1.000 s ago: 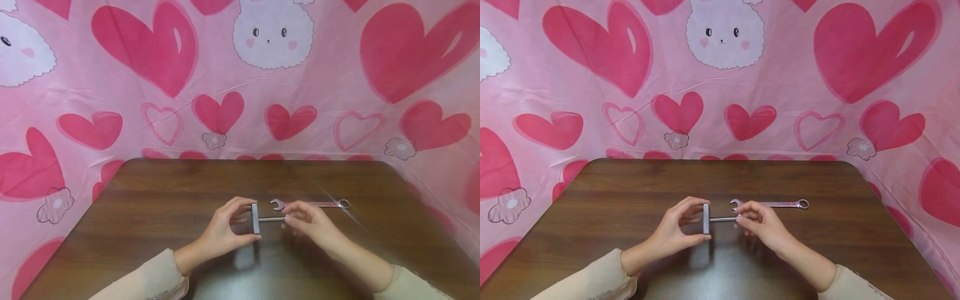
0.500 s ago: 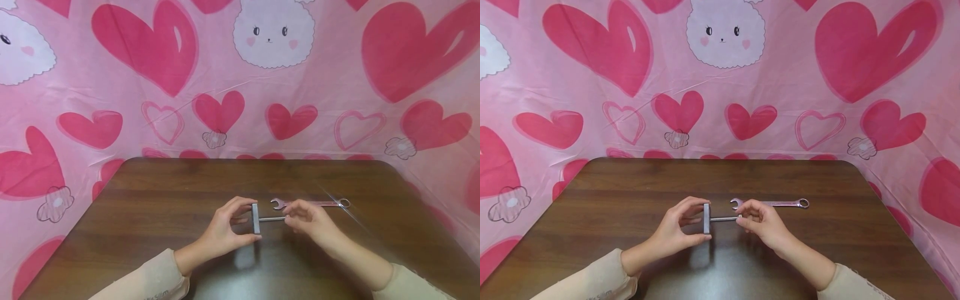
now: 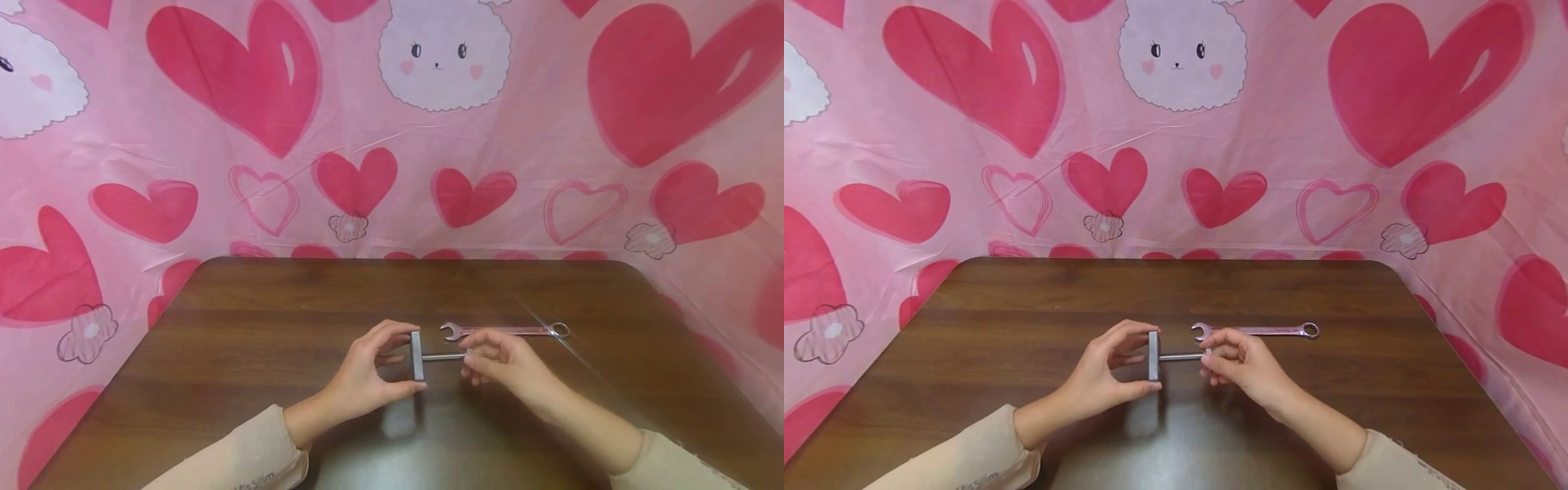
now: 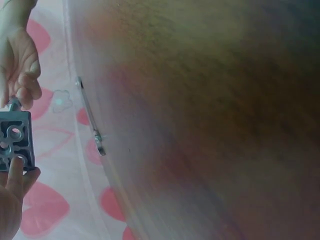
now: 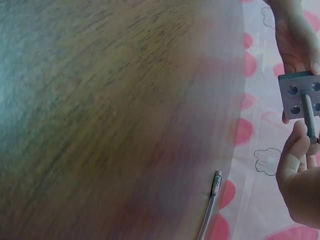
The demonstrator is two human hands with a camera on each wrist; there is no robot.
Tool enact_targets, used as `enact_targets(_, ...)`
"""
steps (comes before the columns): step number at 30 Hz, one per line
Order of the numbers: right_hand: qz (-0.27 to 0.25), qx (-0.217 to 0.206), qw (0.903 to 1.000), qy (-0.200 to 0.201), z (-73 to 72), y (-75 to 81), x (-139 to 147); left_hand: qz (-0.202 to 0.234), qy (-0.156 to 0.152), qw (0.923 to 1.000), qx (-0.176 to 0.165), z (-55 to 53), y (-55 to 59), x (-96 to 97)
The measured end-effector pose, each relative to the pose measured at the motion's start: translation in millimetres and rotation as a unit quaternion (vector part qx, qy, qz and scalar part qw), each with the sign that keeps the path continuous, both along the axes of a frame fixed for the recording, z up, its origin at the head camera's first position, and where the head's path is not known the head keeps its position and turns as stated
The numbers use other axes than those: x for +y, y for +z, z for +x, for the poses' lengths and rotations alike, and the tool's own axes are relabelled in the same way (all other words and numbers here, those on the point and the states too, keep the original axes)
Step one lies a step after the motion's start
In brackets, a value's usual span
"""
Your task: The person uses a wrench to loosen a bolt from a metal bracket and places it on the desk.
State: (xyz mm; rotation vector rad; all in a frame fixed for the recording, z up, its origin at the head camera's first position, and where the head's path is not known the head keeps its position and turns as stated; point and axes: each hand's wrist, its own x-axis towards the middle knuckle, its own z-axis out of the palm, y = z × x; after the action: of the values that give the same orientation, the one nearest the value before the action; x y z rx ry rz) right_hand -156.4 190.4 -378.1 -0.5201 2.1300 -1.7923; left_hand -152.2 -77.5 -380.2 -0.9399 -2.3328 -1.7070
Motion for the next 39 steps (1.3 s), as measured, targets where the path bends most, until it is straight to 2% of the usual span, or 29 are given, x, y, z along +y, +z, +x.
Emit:
enact_targets(6,-0.001,-0.011,0.9999,-0.005,-0.4,0.8,-0.1,0.001,-0.001,1.0,0.006,0.5,-1.0,-0.5)
enact_targets(16,-0.016,0.017,0.9991,-0.035,2.6,0.3,-3.8,0.005,0.002,1.0,0.004,-0.4,-2.6,-0.6)
enact_targets(24,-0.006,-0.004,1.0,-0.004,-0.7,-2.5,0.6,0.004,0.001,0.9999,0.01,-1.2,-3.7,-1.0)
enact_targets(31,-0.013,-0.021,0.9997,-0.006,-3.3,-0.6,-0.5,0.006,-0.002,1.0,0.006,-1.5,-2.8,-1.1)
enact_targets(39,-0.002,0.014,0.9994,-0.031,-0.3,2.5,-2.8,0.004,-0.003,1.0,0.003,-1.7,-2.7,-1.6)
